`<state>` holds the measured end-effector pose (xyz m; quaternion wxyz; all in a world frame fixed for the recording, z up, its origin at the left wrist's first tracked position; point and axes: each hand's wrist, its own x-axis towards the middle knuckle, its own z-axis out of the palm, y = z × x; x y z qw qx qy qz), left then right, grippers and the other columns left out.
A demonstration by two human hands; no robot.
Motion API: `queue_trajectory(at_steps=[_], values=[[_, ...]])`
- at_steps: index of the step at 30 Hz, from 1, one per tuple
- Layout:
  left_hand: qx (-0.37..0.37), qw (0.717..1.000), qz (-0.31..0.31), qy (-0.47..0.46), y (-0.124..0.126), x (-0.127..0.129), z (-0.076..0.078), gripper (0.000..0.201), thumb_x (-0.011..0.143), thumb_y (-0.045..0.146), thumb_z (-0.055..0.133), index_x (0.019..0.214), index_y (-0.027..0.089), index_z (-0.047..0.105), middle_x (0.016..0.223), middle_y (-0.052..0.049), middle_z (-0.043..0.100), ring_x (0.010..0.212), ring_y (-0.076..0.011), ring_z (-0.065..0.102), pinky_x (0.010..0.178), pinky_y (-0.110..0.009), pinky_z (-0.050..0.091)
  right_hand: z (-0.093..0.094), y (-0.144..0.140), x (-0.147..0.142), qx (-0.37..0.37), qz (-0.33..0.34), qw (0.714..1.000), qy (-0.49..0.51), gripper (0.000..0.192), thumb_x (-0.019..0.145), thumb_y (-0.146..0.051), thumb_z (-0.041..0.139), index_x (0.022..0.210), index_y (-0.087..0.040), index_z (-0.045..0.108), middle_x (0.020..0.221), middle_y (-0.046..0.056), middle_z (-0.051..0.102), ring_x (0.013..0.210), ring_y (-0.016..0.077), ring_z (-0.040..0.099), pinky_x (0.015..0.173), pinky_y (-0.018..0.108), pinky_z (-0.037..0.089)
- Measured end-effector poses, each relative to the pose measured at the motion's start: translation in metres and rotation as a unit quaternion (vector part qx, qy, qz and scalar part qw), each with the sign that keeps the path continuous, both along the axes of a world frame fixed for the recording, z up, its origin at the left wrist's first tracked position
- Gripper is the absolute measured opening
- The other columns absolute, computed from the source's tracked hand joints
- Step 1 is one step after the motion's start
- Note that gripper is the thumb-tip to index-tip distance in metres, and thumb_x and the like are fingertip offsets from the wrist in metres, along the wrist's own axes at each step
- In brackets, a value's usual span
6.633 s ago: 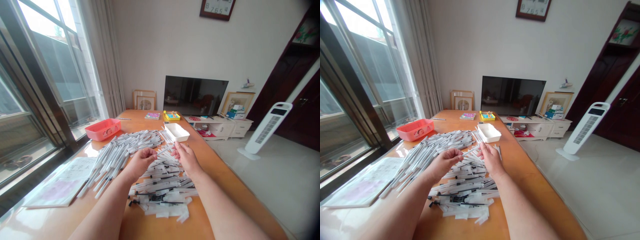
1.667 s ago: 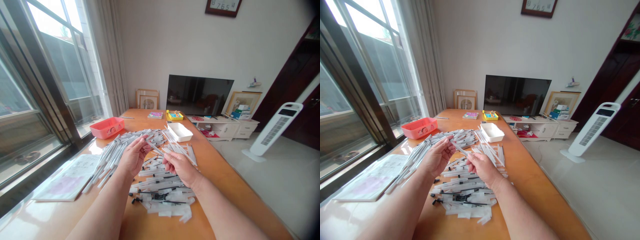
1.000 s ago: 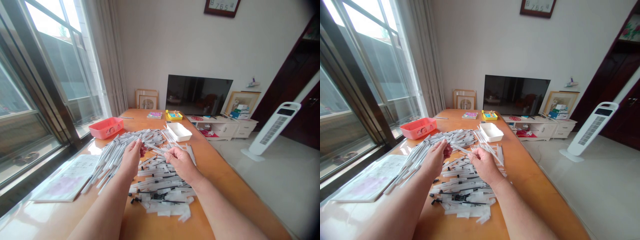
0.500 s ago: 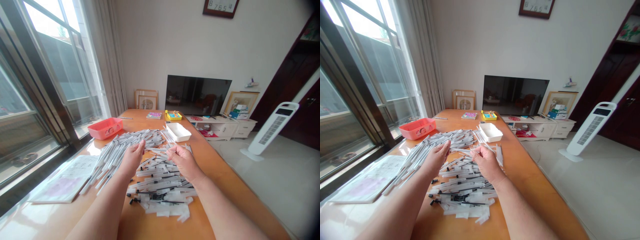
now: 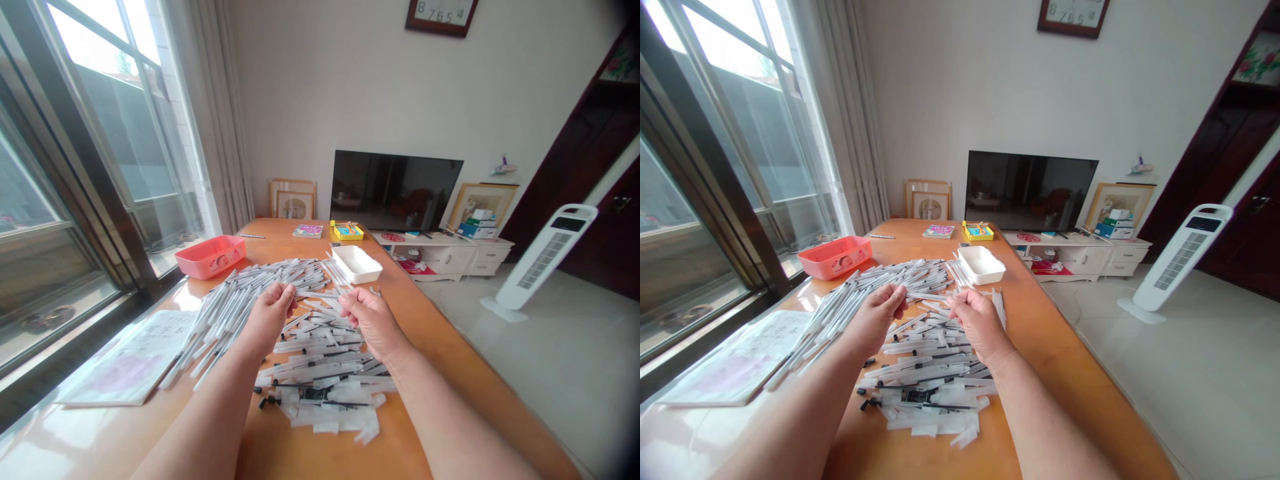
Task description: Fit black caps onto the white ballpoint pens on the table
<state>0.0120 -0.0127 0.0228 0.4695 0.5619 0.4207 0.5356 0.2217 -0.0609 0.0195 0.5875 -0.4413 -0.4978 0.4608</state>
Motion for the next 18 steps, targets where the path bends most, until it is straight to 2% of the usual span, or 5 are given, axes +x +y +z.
queue_trajectory(at_steps=[4, 7, 11, 14, 18], values=[[-0.024, 0.996, 0.028, 0.077, -0.0019, 0.0004, -0.0006, 0.054, 0.088, 0.062, 0.059, 0.054, 0.021, 0.049, 0.049, 0.002, 0.046, 0.047, -0.0118, 0.036, 0.050, -0.027, 0.028, 0.0007, -0.0008, -0.0015, 0.015, -0.001, 1.000, 0.001, 0.030, 0.083, -0.047, 0.073, 0.080, -0.019, 0.061, 0.072, 0.000, 0.063, 0.060, 0.0117, 0.043, 0.057, 0.026, 0.033], [-0.056, 0.993, 0.021, 0.102, -0.0039, 0.0002, -0.0004, 0.062, 0.088, 0.068, 0.053, 0.048, 0.021, 0.043, 0.043, 0.001, 0.043, 0.044, -0.0120, 0.034, 0.049, -0.028, 0.026, 0.0004, 0.0000, -0.0013, 0.012, -0.011, 1.000, 0.008, 0.028, 0.082, -0.045, 0.074, 0.081, -0.019, 0.062, 0.073, 0.000, 0.064, 0.061, 0.0120, 0.044, 0.057, 0.026, 0.034], [-0.080, 0.995, 0.004, 0.055, -0.0038, -0.0004, -0.0016, 0.059, 0.088, 0.071, 0.052, 0.059, 0.020, 0.056, 0.056, -0.003, 0.058, 0.050, -0.0140, 0.047, 0.052, -0.027, 0.035, -0.0012, 0.0033, 0.0012, 0.003, -0.044, 0.999, 0.026, 0.027, 0.079, -0.043, 0.075, 0.079, -0.020, 0.062, 0.070, 0.000, 0.063, 0.060, 0.0122, 0.044, 0.056, 0.026, 0.034], [-0.060, 0.998, -0.033, -0.015, -0.0015, -0.0007, -0.0040, 0.044, 0.082, 0.061, 0.067, 0.079, 0.018, 0.066, 0.076, -0.005, 0.068, 0.061, -0.0135, 0.055, 0.061, -0.026, 0.043, -0.0029, 0.0062, 0.0037, -0.005, -0.056, 0.998, 0.040, 0.027, 0.077, -0.043, 0.076, 0.078, -0.019, 0.062, 0.069, 0.000, 0.063, 0.058, 0.0116, 0.043, 0.054, 0.026, 0.031], [-0.047, 0.996, -0.068, -0.025, 0.0010, -0.0003, -0.0074, 0.035, 0.080, 0.052, 0.073, 0.079, 0.018, 0.064, 0.076, -0.004, 0.067, 0.065, -0.0135, 0.056, 0.066, -0.026, 0.045, -0.0035, 0.0070, 0.0047, -0.008, -0.044, 0.997, 0.057, 0.027, 0.077, -0.041, 0.076, 0.076, -0.018, 0.062, 0.070, 0.001, 0.063, 0.058, 0.0109, 0.042, 0.054, 0.026, 0.031]])
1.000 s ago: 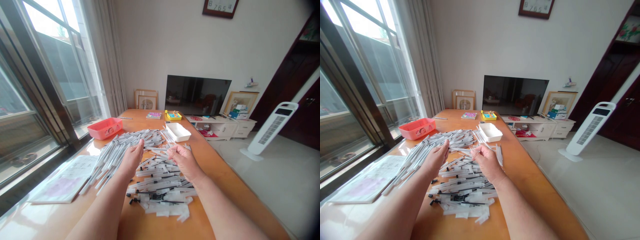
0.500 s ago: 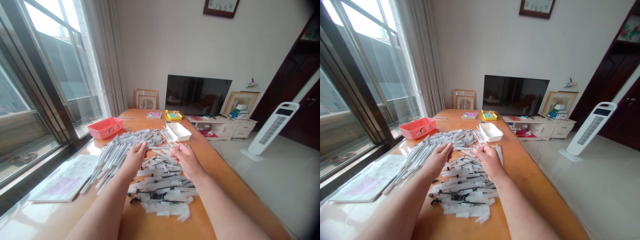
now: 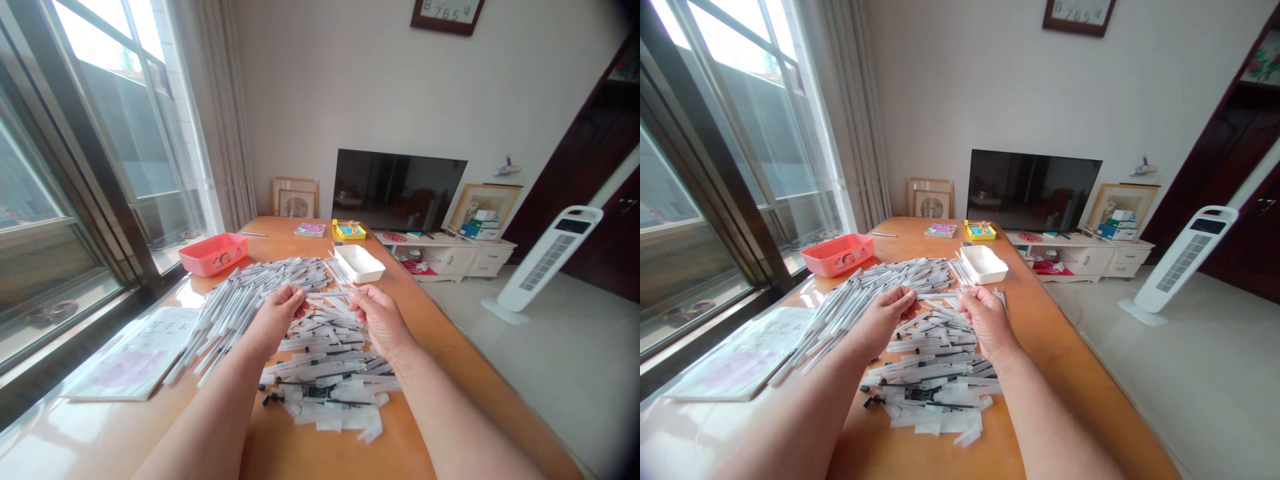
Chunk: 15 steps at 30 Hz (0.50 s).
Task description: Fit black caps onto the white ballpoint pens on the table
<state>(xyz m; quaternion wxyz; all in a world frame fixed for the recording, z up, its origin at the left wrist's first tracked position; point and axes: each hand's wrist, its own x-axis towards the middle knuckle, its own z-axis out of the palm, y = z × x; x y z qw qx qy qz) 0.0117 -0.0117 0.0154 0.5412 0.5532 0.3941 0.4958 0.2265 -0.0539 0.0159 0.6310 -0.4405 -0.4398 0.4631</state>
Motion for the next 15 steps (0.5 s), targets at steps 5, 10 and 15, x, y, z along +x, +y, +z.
queue_trajectory(at_steps=[5, 10, 15], values=[[-0.017, 0.996, 0.053, 0.074, 0.000, 0.001, 0.000, 0.045, 0.087, 0.056, 0.060, 0.060, 0.020, 0.056, 0.057, -0.002, 0.058, 0.051, -0.0131, 0.047, 0.053, -0.026, 0.037, 0.003, -0.002, 0.000, 0.005, 0.004, 1.000, 0.004, 0.021, 0.076, -0.036, 0.075, 0.080, -0.018, 0.064, 0.071, 0.000, 0.063, 0.059, 0.0109, 0.043, 0.055, 0.026, 0.033], [-0.054, 0.994, 0.091, 0.039, 0.000, -0.001, 0.001, 0.042, 0.084, 0.053, 0.063, 0.059, 0.020, 0.056, 0.055, -0.003, 0.060, 0.046, -0.0121, 0.045, 0.050, -0.025, 0.035, 0.003, 0.002, 0.007, 0.001, -0.044, 0.999, -0.009, 0.020, 0.074, -0.036, 0.074, 0.076, -0.018, 0.064, 0.068, 0.000, 0.062, 0.057, 0.0104, 0.042, 0.053, 0.026, 0.032], [-0.059, 0.986, 0.135, 0.078, 0.006, -0.003, -0.007, 0.022, 0.073, 0.039, 0.076, 0.074, 0.019, 0.066, 0.072, -0.004, 0.068, 0.052, -0.0122, 0.053, 0.049, -0.023, 0.037, 0.001, 0.005, 0.016, -0.004, -0.088, 0.995, -0.051, 0.020, 0.075, -0.037, 0.073, 0.076, -0.019, 0.064, 0.065, -0.002, 0.059, 0.054, 0.0104, 0.039, 0.050, 0.026, 0.028]])
